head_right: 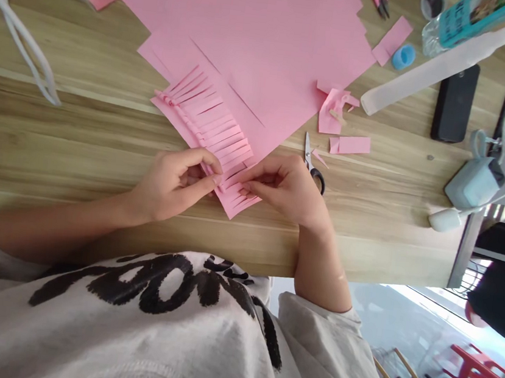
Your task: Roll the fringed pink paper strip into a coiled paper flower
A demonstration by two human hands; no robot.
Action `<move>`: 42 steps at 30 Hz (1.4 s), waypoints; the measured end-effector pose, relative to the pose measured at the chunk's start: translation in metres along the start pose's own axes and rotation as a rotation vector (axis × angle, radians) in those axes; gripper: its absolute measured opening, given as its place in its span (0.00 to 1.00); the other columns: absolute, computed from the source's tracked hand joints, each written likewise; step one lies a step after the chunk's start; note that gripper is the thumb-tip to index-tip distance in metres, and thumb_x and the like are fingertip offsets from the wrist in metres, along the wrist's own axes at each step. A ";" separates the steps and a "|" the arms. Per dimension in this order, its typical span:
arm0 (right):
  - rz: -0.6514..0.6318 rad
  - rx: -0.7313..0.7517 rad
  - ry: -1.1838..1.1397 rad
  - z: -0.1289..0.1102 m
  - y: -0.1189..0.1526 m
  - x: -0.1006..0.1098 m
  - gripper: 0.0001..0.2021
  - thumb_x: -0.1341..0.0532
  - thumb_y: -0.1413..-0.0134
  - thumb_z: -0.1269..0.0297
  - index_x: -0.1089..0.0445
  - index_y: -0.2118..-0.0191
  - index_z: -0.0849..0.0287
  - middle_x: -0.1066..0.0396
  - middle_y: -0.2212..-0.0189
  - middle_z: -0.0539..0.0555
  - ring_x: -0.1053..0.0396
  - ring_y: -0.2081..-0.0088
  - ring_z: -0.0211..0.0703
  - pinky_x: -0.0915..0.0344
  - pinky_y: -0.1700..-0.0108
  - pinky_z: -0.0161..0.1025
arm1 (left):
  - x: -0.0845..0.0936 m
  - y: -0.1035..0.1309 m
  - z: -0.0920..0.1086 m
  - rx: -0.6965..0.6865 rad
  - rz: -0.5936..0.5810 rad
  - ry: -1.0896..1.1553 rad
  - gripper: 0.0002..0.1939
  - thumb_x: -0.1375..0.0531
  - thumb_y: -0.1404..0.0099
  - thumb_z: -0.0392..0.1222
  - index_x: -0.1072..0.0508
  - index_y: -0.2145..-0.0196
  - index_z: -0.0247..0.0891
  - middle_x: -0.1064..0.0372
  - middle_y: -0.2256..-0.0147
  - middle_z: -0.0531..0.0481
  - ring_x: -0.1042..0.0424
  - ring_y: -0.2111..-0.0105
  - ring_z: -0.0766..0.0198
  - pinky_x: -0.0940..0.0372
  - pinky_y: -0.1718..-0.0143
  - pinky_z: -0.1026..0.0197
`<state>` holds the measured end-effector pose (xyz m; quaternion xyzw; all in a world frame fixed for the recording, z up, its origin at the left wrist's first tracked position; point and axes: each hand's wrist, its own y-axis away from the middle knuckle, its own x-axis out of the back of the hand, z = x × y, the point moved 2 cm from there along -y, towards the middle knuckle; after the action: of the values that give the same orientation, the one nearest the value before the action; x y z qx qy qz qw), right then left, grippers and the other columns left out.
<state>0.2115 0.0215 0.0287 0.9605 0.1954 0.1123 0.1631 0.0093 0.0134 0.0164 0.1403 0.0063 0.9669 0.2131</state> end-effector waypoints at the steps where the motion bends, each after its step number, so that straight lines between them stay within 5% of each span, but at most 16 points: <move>1: 0.004 -0.003 -0.004 0.000 0.000 0.000 0.04 0.29 0.55 0.72 0.19 0.69 0.58 0.19 0.71 0.52 0.23 0.71 0.40 0.24 0.68 0.35 | 0.000 0.000 0.000 0.000 -0.005 0.000 0.01 0.39 0.38 0.35 0.28 0.66 0.36 0.28 0.72 0.54 0.29 0.74 0.71 0.34 0.74 0.72; 26: 0.018 -0.012 -0.038 0.000 -0.001 -0.009 0.05 0.28 0.60 0.74 0.19 0.73 0.59 0.20 0.74 0.52 0.24 0.73 0.38 0.27 0.70 0.34 | 0.000 0.000 -0.001 -0.042 -0.013 -0.005 0.01 0.39 0.38 0.35 0.28 0.66 0.36 0.26 0.71 0.53 0.29 0.75 0.71 0.34 0.73 0.70; 36: -0.003 0.014 -0.093 0.006 -0.004 -0.013 0.09 0.24 0.63 0.66 0.23 0.78 0.62 0.21 0.74 0.54 0.24 0.72 0.40 0.26 0.69 0.35 | 0.001 -0.001 -0.001 0.000 -0.029 -0.016 0.02 0.38 0.38 0.37 0.27 0.66 0.37 0.26 0.70 0.53 0.29 0.74 0.70 0.33 0.73 0.70; 42: -0.051 -0.017 -0.077 0.002 -0.002 -0.009 0.06 0.26 0.61 0.67 0.20 0.72 0.60 0.20 0.71 0.54 0.24 0.69 0.39 0.26 0.67 0.34 | 0.001 -0.001 -0.001 0.010 -0.024 -0.007 0.02 0.38 0.38 0.37 0.27 0.66 0.37 0.27 0.71 0.53 0.29 0.74 0.71 0.34 0.74 0.71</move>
<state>0.2030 0.0188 0.0249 0.9574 0.2127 0.0729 0.1813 0.0085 0.0149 0.0162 0.1448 0.0120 0.9637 0.2242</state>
